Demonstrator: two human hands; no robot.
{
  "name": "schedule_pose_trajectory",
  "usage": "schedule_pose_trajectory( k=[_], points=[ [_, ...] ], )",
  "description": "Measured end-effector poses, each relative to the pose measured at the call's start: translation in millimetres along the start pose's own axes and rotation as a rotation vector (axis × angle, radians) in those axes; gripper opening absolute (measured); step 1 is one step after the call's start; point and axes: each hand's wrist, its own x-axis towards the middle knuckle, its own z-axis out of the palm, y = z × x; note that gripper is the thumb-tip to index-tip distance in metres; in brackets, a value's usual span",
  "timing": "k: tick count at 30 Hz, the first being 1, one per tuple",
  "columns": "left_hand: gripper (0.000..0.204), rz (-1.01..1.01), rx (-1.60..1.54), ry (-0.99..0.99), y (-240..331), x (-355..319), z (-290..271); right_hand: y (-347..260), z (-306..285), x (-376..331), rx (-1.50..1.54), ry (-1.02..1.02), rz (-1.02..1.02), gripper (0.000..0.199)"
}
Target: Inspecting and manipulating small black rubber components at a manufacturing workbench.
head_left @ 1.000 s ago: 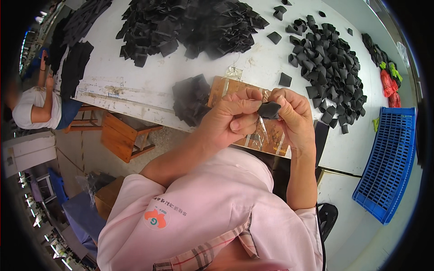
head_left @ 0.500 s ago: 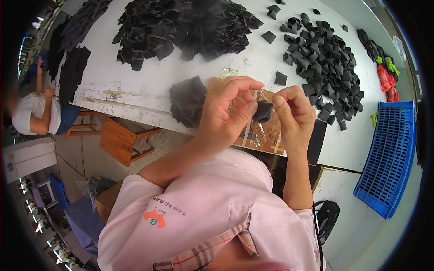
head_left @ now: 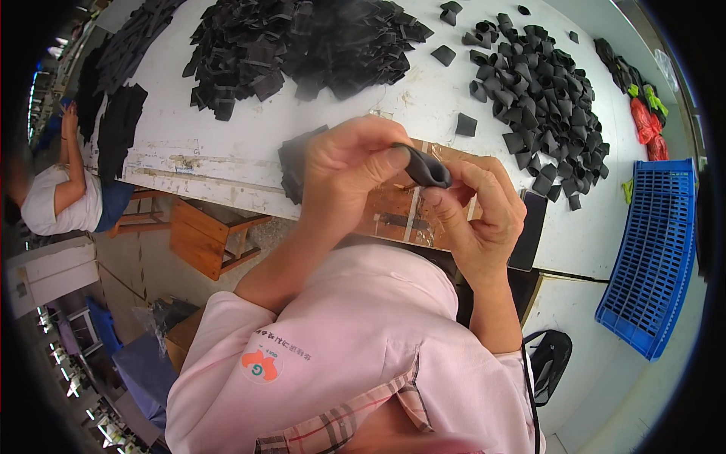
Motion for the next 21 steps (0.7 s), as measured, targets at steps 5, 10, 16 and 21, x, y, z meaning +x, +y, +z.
schedule_pose_trajectory(
  k=[5,10,16,21],
  points=[
    [0.008,-0.141,-0.251,0.037,-8.3,-6.7,-8.3,0.2,-0.5,4.5,-0.145,0.006,-0.075,0.014],
    [0.008,-0.088,-0.094,0.035,-6.1,-10.7,-3.8,11.8,4.8,-2.1,-0.062,0.058,-0.1,0.011],
    [0.01,0.042,0.209,-0.071,2.9,-6.7,2.6,26.1,0.5,-3.9,0.155,-0.049,0.041,0.007],
    [0.008,0.17,0.567,-0.148,9.4,-1.4,8.8,17.6,-2.8,1.3,0.107,-0.082,0.079,0.008]
  ],
)
